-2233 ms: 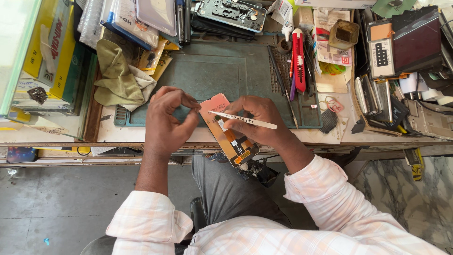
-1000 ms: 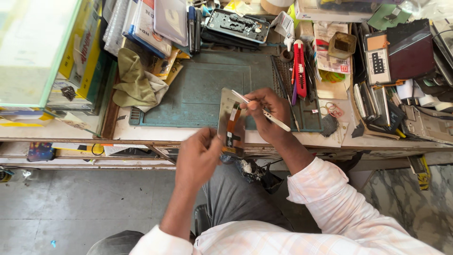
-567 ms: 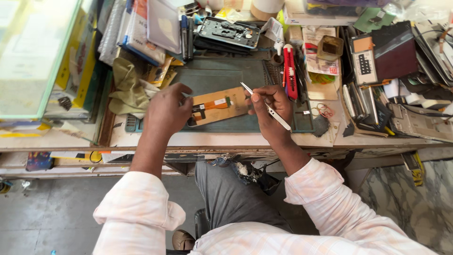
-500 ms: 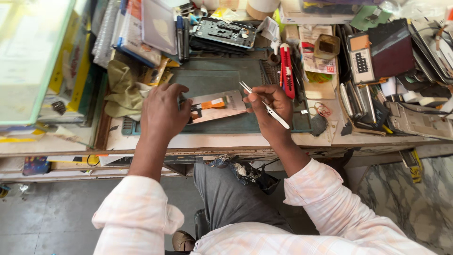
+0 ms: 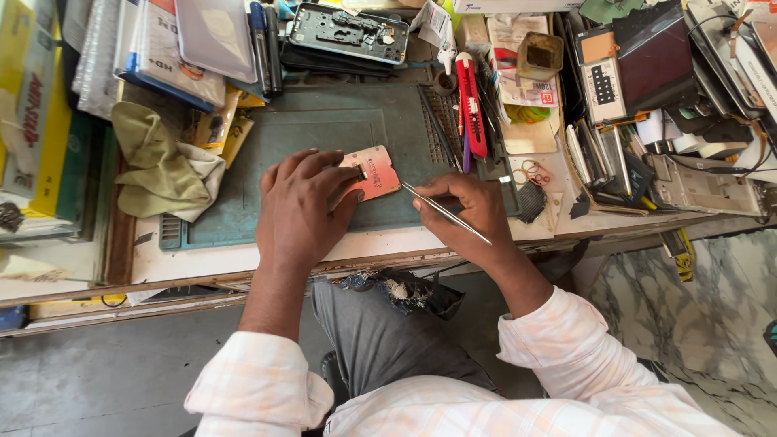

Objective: The person uses tweezers to carefully remove and reposition small components on a disassembled mobile phone screen assembly. They briefly reach for a small packet from a nearby shelf, then return to peeling adhesive and adjusting ribbon cables on the screen.

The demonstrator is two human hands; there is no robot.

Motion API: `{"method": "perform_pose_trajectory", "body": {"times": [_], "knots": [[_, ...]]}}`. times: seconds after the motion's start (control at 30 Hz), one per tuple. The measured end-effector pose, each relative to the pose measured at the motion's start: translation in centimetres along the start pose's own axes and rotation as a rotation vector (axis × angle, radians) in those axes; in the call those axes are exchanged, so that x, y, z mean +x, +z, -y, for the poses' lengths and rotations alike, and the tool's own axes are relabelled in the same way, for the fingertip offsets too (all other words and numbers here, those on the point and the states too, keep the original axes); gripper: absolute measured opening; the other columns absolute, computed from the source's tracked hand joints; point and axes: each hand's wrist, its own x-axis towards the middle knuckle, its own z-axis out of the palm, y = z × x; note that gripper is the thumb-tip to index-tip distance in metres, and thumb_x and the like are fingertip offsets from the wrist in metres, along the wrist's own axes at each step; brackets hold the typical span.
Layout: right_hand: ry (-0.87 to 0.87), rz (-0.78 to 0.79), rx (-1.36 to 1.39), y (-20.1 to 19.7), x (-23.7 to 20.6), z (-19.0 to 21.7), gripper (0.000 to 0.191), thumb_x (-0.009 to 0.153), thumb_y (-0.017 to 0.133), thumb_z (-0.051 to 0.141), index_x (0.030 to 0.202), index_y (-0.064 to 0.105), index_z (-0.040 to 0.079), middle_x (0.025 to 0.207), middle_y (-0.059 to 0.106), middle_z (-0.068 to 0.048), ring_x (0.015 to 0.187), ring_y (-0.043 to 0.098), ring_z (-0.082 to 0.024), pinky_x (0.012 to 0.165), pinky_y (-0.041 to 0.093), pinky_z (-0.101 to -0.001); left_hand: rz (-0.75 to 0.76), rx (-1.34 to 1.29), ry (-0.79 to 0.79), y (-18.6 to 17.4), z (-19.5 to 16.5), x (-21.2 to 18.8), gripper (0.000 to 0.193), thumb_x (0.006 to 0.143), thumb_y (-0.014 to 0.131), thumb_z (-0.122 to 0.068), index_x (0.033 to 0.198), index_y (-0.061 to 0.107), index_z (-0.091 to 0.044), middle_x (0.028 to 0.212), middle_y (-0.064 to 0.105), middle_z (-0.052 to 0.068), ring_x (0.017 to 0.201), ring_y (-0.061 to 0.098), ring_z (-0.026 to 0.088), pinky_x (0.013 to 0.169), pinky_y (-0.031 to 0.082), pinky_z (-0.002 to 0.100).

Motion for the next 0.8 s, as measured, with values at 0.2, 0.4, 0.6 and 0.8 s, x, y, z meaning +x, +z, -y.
{"method": "perform_pose_trajectory", "body": {"times": [0.2, 0.4, 0.6, 0.8], "knots": [[-0.056, -0.012, -0.039, 0.50, 0.51, -0.65, 0.013, 0.086, 0.081, -0.001, 0.097, 0.073, 0.000, 0.096, 0.077, -0.009, 0.086, 0.075, -0.012, 0.075, 0.060, -0.0260, 0.029, 0.036, -0.006, 0.07, -0.01, -0.01, 0.026, 0.089, 0.076, -0.032, 0.112, 0.078, -0.022, 0.132, 0.069, 0.000, 0.134, 0.054, 0.028, 0.111, 0.034, 0.047], [-0.041, 0.020, -0.029, 0.60, 0.82, -0.60, 0.012, 0.086, 0.080, -0.002, 0.097, 0.074, 0.001, 0.095, 0.076, -0.008, 0.086, 0.075, -0.012, 0.074, 0.060, -0.0255, 0.049, 0.051, -0.016, -0.14, -0.16, 0.18, 0.027, 0.089, 0.076, -0.032, 0.114, 0.078, -0.023, 0.132, 0.068, 0.001, 0.133, 0.053, 0.028, 0.111, 0.032, 0.047], [-0.105, 0.033, -0.100, 0.73, 1.05, -0.44, 0.011, 0.088, 0.080, 0.000, 0.096, 0.073, 0.001, 0.096, 0.076, -0.008, 0.087, 0.076, -0.016, 0.076, 0.059, -0.0281, 0.043, 0.033, -0.016, -0.20, -0.13, 0.08, 0.026, 0.089, 0.075, -0.032, 0.113, 0.079, -0.023, 0.132, 0.068, 0.001, 0.133, 0.053, 0.028, 0.111, 0.033, 0.047], [-0.109, 0.017, -0.102, 0.85, 0.94, -0.34, 0.010, 0.089, 0.079, 0.000, 0.093, 0.070, 0.001, 0.095, 0.077, -0.009, 0.087, 0.077, -0.018, 0.078, 0.059, -0.0296, 0.044, 0.030, -0.017, -0.19, -0.14, 0.05, 0.024, 0.089, 0.076, -0.033, 0.111, 0.080, -0.024, 0.131, 0.068, 0.001, 0.133, 0.054, 0.028, 0.112, 0.033, 0.047]]}}
